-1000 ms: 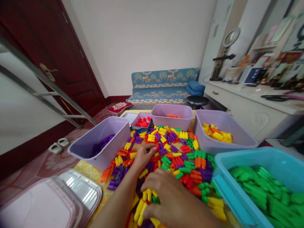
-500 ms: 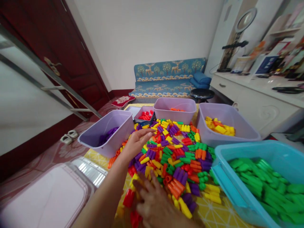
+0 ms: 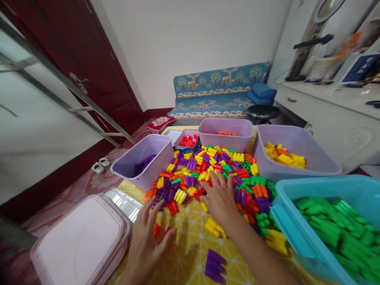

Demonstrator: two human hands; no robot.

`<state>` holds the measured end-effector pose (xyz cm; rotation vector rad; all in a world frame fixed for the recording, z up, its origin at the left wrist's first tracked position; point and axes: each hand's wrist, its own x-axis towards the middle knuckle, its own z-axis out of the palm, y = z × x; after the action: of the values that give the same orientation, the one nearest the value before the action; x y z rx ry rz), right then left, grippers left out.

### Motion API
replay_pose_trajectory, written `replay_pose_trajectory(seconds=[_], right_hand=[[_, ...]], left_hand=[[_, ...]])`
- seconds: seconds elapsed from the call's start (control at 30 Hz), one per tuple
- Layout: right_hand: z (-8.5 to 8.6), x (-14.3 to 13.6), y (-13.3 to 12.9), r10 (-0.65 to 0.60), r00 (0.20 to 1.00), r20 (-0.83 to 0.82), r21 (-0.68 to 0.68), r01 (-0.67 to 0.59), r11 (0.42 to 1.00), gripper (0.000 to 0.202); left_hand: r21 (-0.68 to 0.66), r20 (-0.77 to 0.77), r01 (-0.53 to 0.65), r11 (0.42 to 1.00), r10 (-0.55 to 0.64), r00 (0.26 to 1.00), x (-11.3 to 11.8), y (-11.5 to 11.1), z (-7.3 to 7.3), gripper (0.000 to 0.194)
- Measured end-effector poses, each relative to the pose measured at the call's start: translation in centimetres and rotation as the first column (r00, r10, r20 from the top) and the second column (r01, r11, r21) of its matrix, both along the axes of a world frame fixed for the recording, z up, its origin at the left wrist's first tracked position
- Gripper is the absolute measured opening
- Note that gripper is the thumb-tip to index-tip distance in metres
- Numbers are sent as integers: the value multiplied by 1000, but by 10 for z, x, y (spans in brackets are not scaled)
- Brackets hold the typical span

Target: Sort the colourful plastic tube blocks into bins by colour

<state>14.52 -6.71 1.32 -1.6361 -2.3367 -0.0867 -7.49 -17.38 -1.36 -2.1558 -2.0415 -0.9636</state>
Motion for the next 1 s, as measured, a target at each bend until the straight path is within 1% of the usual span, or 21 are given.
replay_pose_trajectory(seconds=[0.07, 0.1, 0.17, 0.23, 0.27, 0.3, 0.37, 0.43, 0.5, 0.57, 0.63, 0.73, 0.8, 0.83, 0.87, 0.9, 0.97, 1.0], right_hand=[[-3, 17, -22, -19, 1000, -12, 50, 19, 999, 41], [-8, 26, -36, -24, 1000, -18, 76, 26, 997, 46], [-22, 44, -66, -53, 998, -41, 124, 57, 991, 61], [-40, 56, -93, -85, 995, -50, 126, 91, 988, 80], [-49, 60, -103, -94, 994, -51, 118, 100, 988, 87], [-56, 62, -111, -107, 992, -61, 101, 113, 988, 89], [-65, 60, -117, -147, 985, -90, 94, 156, 983, 88], [-67, 53, -114, -168, 977, -133, 89, 181, 979, 86], [-66, 44, -105, -159, 970, -184, 80, 176, 981, 86], [-62, 36, -94, -125, 963, -240, 66, 144, 987, 85], [-57, 30, -83, -81, 955, -285, 48, 98, 994, 84], [-46, 24, -61, -7, 950, -311, 20, 14, 1000, 78], [-38, 22, -41, 29, 949, -315, 12, -27, 1000, 77], [-34, 22, -29, 38, 948, -316, 2, -39, 999, 76], [-31, 22, -17, 40, 948, -316, 9, -40, 999, 74], [-28, 23, -6, 37, 950, -309, 5, -37, 999, 72], [-26, 27, 11, -17, 950, -312, 2, 18, 1000, 71], [-26, 29, 16, -46, 949, -312, 5, 50, 999, 70]], left_hand=[[-95, -47, -16, 995, 11, 999, 0, -16, -15, 77], [-129, -49, -18, 991, 12, 999, 2, -21, -21, 83], [-161, -29, -37, 986, 33, 999, 7, -22, -31, 92], [-180, 12, -59, 982, 62, 998, 15, -13, -36, 96], [-190, 35, -64, 980, 72, 997, 20, -6, -37, 96], [-197, 58, -62, 979, 74, 996, 25, 1, -37, 96], [-209, 102, -31, 977, 53, 993, 35, 17, -36, 96], [-202, 156, 29, 979, 3, 988, 46, 30, -34, 93], [-179, 224, 137, 974, -96, 970, 59, 39, -33, 87], [-133, 292, 230, 964, -184, 939, 70, 45, -31, 75], [-91, 347, 282, 955, -235, 908, 78, 52, -28, 64], [-73, 411, 353, 933, -294, 863, 78, 72, -17, 54], [-49, 420, 407, 912, -351, 837, 70, 89, -8, 52], [-27, 402, 418, 908, -373, 836, 64, 97, -3, 50], [5, 358, 391, 921, -366, 859, 56, 104, 2, 48], [59, 297, 314, 948, -317, 901, 49, 109, 6, 46], [141, 176, 123, 982, -147, 973, 34, 112, 9, 42], [151, 142, 31, 988, -53, 988, 28, 110, 8, 43]])
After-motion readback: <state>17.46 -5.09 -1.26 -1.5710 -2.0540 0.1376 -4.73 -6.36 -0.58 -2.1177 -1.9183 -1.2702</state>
